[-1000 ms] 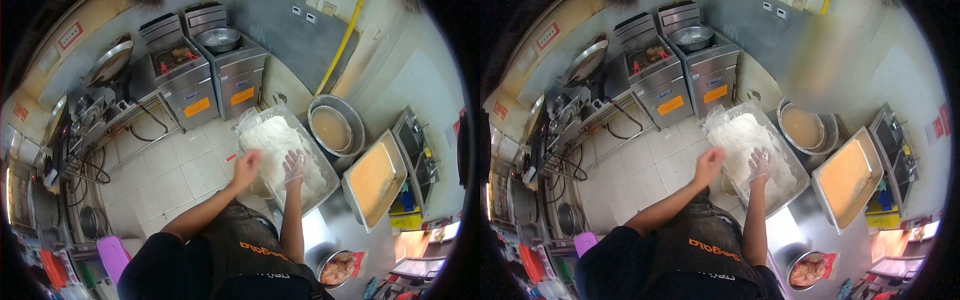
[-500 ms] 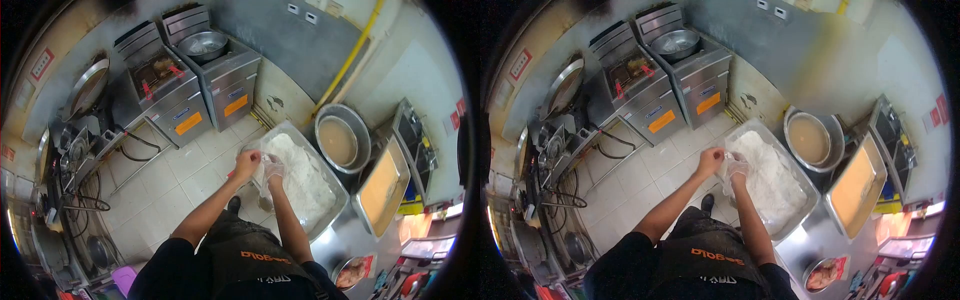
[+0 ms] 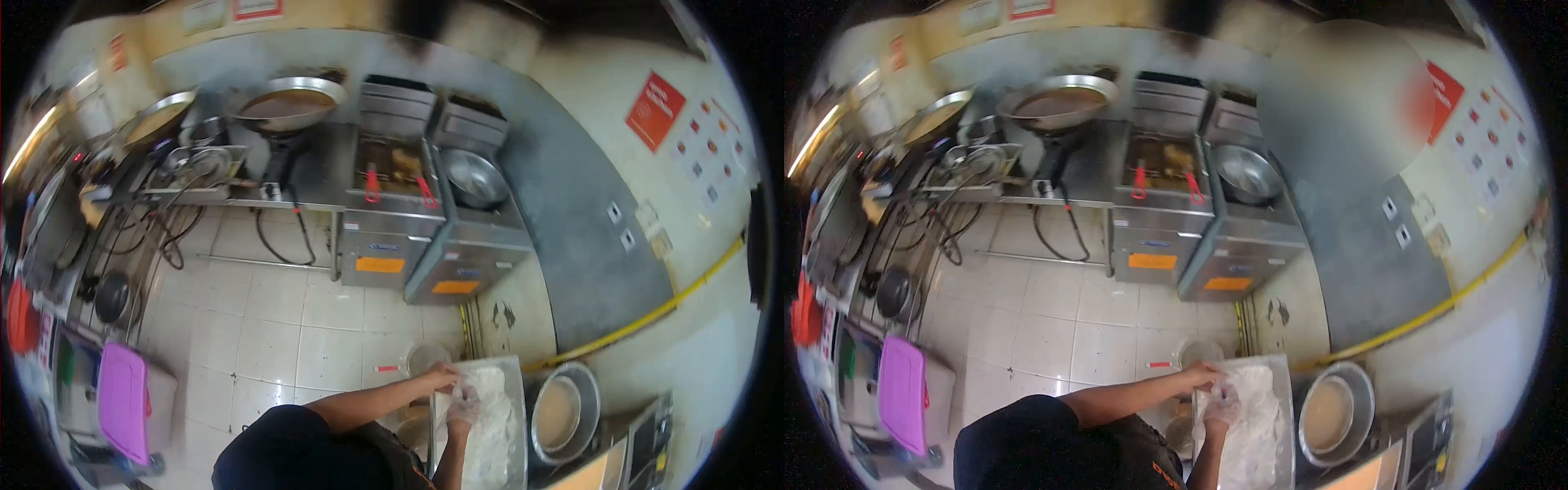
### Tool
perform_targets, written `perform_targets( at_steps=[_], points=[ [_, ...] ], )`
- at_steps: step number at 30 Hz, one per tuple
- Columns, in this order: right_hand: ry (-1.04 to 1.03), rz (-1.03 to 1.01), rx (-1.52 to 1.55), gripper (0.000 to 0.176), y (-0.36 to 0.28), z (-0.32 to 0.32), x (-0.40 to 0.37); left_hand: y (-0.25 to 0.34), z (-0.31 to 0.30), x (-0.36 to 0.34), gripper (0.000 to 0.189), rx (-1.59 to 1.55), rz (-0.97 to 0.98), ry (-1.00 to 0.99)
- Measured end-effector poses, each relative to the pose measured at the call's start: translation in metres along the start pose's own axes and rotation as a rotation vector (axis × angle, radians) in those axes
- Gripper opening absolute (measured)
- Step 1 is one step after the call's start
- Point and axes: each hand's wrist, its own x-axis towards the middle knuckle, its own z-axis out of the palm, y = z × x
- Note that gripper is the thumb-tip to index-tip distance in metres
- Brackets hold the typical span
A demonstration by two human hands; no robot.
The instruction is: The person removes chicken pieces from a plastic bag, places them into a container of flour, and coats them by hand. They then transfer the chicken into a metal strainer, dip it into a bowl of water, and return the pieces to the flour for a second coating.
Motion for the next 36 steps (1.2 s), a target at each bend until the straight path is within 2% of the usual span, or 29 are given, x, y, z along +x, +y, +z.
perform_targets(
  at_steps=[2,3,5,6,8,10,12,13,14,15,16,18,19,22,23,24,26,27,28,30,31,32,34,36],
  points=[
    [-0.060,-0.116,0.009,0.014,-0.022,-0.003,-0.012,-0.001,-0.001,-0.012,0.028,-0.061,-0.062,-0.042],
    [-0.079,-0.094,0.006,0.013,-0.025,-0.003,-0.017,-0.011,-0.003,-0.011,0.028,-0.083,-0.020,-0.003],
    [-0.122,-0.101,0.015,0.013,-0.041,-0.004,-0.026,-0.033,-0.010,-0.007,0.048,-0.184,-0.061,-0.207],
    [-0.127,-0.116,0.008,0.011,-0.049,-0.007,-0.034,-0.022,-0.011,-0.030,0.048,-0.190,-0.036,-0.179],
    [-0.142,-0.144,0.017,0.009,-0.063,-0.015,-0.052,-0.011,-0.003,-0.080,0.050,-0.434,0.058,-0.474],
    [-0.177,-0.261,0.083,0.009,-0.080,-0.017,-0.067,-0.014,-0.003,-0.107,0.052,-0.466,0.128,-0.407],
    [-0.267,-0.287,0.148,0.009,-0.097,-0.017,-0.084,-0.018,-0.013,-0.139,0.042,-0.576,0.230,-0.428],
    [-0.343,-0.297,0.194,0.009,-0.103,-0.014,-0.095,-0.022,-0.016,-0.156,0.042,-0.578,0.252,-0.390],
    [-0.382,-0.315,0.220,0.009,-0.101,-0.006,-0.103,-0.023,-0.017,-0.176,0.041,-0.558,0.417,-0.254],
    [-0.411,-0.414,0.232,0.009,-0.098,0.005,-0.109,-0.029,-0.023,-0.191,0.041,-0.531,0.581,-0.109],
    [-0.439,-0.513,0.247,0.009,-0.094,0.018,-0.121,-0.038,-0.031,-0.205,0.041,-0.533,0.606,-0.054],
    [-0.540,-0.478,0.236,0.008,-0.123,0.020,-0.154,-0.059,-0.050,-0.227,0.041,-0.674,0.780,0.093],
    [-0.604,-0.482,0.312,0.007,-0.127,0.027,-0.166,-0.067,-0.058,-0.239,0.042,-0.704,0.745,0.182],
    [-0.680,-0.559,0.354,0.008,-0.155,0.030,-0.187,-0.075,-0.076,-0.287,0.047,-0.654,0.748,0.195],
    [-0.707,-0.629,0.355,0.008,-0.159,0.035,-0.193,-0.066,-0.065,-0.315,0.065,-0.558,0.745,0.277],
    [-0.736,-0.696,0.352,0.009,-0.160,0.043,-0.198,-0.064,-0.070,-0.330,0.065,-0.553,0.755,0.285],
    [-0.783,-0.696,0.353,0.011,-0.164,0.053,-0.206,-0.065,-0.074,-0.350,0.078,-0.589,0.837,0.079],
    [-0.812,-0.719,0.367,0.011,-0.176,0.052,-0.212,-0.067,-0.086,-0.356,0.085,-0.607,0.787,-0.024],
    [-0.839,-0.746,0.382,0.010,-0.187,0.055,-0.217,-0.069,-0.094,-0.364,0.085,-0.601,0.805,-0.024],
    [-0.867,-0.791,0.322,0.008,-0.193,0.074,-0.230,-0.072,-0.110,-0.378,0.084,-0.270,0.962,0.248],
    [-0.923,-0.804,0.366,0.006,-0.194,0.089,-0.240,-0.100,-0.161,-0.345,0.089,-0.145,1.063,0.324],
    [-0.983,-0.817,0.409,0.005,-0.198,0.102,-0.249,-0.101,-0.183,-0.345,0.089,-0.146,1.078,0.330],
    [-1.016,-0.891,0.377,0.004,-0.222,0.118,-0.266,-0.104,-0.218,-0.361,0.093,-0.452,0.898,0.512],
    [-1.066,-0.974,0.354,0.004,-0.248,0.140,-0.287,-0.100,-0.223,-0.414,0.099,-0.513,0.891,0.604]
  ],
)
